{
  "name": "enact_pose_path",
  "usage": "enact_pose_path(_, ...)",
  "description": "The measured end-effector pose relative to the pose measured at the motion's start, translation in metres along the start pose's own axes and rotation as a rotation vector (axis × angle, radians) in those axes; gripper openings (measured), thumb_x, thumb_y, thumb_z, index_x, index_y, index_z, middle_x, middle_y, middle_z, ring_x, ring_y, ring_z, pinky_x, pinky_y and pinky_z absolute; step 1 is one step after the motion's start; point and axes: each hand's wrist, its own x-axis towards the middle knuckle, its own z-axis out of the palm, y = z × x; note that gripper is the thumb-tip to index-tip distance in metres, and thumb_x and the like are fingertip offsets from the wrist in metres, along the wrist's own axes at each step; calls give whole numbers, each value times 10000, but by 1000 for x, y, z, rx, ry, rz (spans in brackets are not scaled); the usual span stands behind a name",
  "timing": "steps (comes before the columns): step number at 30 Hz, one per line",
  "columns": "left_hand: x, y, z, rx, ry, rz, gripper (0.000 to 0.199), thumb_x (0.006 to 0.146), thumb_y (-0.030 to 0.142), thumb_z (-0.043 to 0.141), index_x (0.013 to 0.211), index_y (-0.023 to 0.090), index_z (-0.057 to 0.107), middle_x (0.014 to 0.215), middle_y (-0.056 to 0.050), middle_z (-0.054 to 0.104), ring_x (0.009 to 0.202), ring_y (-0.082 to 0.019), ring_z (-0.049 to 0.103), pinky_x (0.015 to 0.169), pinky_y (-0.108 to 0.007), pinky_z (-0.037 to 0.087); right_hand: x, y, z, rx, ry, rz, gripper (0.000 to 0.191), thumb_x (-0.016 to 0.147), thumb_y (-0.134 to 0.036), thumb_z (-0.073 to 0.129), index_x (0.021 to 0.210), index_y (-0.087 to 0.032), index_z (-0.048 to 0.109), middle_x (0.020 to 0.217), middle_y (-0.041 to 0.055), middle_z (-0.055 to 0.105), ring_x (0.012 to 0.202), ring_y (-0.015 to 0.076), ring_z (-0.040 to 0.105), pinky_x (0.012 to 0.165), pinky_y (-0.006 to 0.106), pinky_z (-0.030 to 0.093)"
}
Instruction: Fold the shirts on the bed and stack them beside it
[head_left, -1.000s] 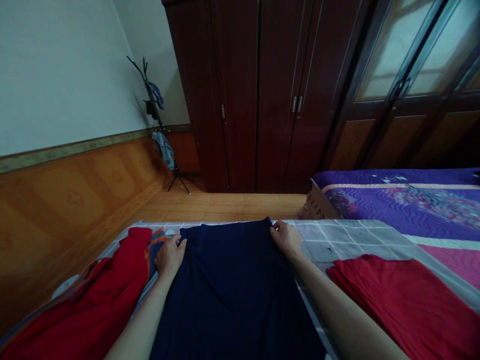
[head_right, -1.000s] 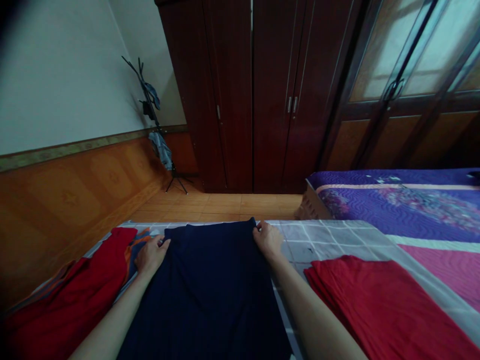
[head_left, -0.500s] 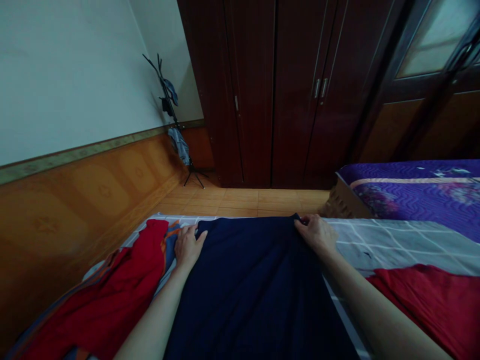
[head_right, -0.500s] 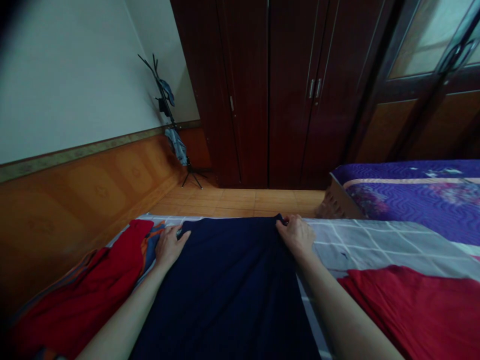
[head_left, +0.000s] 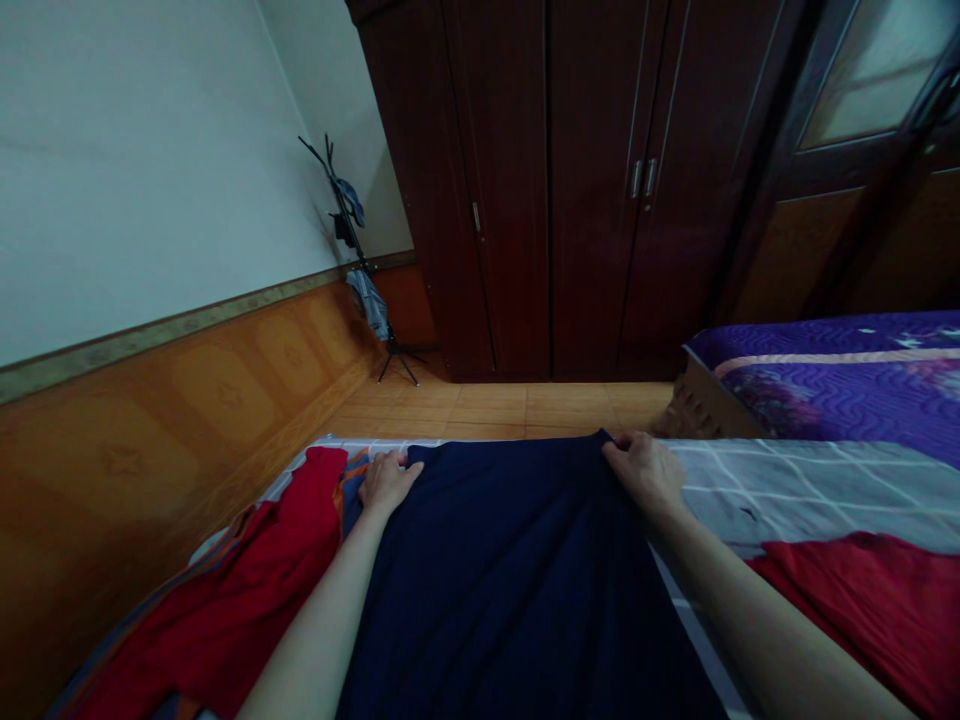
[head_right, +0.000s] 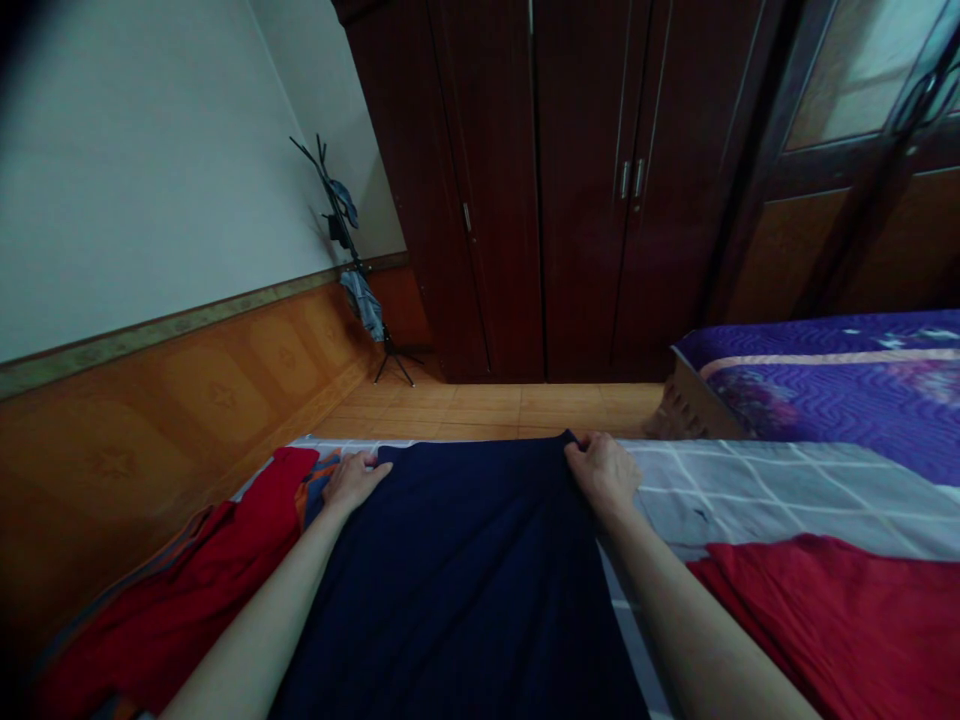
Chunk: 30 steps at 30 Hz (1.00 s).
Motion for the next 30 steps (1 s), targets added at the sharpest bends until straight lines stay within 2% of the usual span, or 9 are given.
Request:
enact_pose_path(4, -6, -2, 4, -9, 67, 3, 228, 835, 430, 540, 897, 231, 631, 1023, -70, 656, 972, -248, 607, 736, -304, 439, 1, 0, -1, 12, 16, 36, 354, 791, -429, 462, 927, -216, 711, 871, 114, 699, 853, 289, 646, 633, 322, 422)
enact_pose_path(8, -10, 2, 2, -30, 160, 4, 239, 920, 386, 414, 962, 220, 580, 936, -58, 668, 877, -228, 626, 684, -291, 431, 0, 0, -2, 1, 21, 39, 352, 790, -417, 461, 936, -208, 705, 860, 118, 698, 851, 289, 646, 644, 326, 423)
enact_pose_path(13, -13, 7, -7, 7, 260, 108, 221, 936, 350, 401, 974, 202, 562, 1012, -95, 636, 1055, -253, 539, 895, -353, 377, -1, -1, -1, -8, 11, 23, 325, 784, -398, 477, 887, -199, 713, 870, 126, 699, 851, 291, 649, 641, 326, 424)
enact_pose_path(16, -12, 5, -7, 34, 222, 168, 153, 910, 304, 463, 929, 204, 578, 1006, -96, 639, 1111, -275, 498, 947, -394, 336, -1, -1, -2, -7, 14, 28, 331, 795, -409, 470, 889, -203, 712, 875, 125, 702, 853, 292, 651, 640, 328, 424)
enact_pose_path(19, -5, 0, -4, 33, 122, 184, 118, 860, 250, 546, 959, 202, 589, 965, -73, 665, 1042, -261, 551, 876, -361, 387, -1, -1, -2, -9, 10, 22, 319, 794, -406, 475, 887, -214, 712, 873, 116, 703, 847, 293, 652, 638, 331, 424)
enact_pose_path(24, 9, -8, -5, 1, -25, 162, 352, 800, 230, 620, 1144, 199, 551, 935, -27, 699, 916, -197, 633, 721, -266, 438, -3, -2, -1, -25, 14, -8, 309, 789, -394, 490, 892, -216, 720, 897, 110, 698, 854, 282, 649, 653, 320, 428)
enact_pose_path(27, 10, -8, -9, 23, -63, 182, 253, 773, 232, 630, 1025, 216, 619, 873, -12, 704, 864, -197, 646, 687, -256, 433, -4, -3, 0, -41, 13, -33, 320, 784, -414, 506, 917, -217, 721, 911, 109, 694, 858, 278, 647, 667, 319, 433)
enact_pose_path(30, 6, -5, -12, 62, -36, 208, 71, 769, 250, 619, 827, 221, 648, 822, -22, 697, 854, -228, 634, 712, -289, 430, -4, -3, 2, -58, 16, -61, 337, 777, -434, 523, 949, -216, 712, 953, 112, 688, 890, 284, 641, 697, 329, 435)
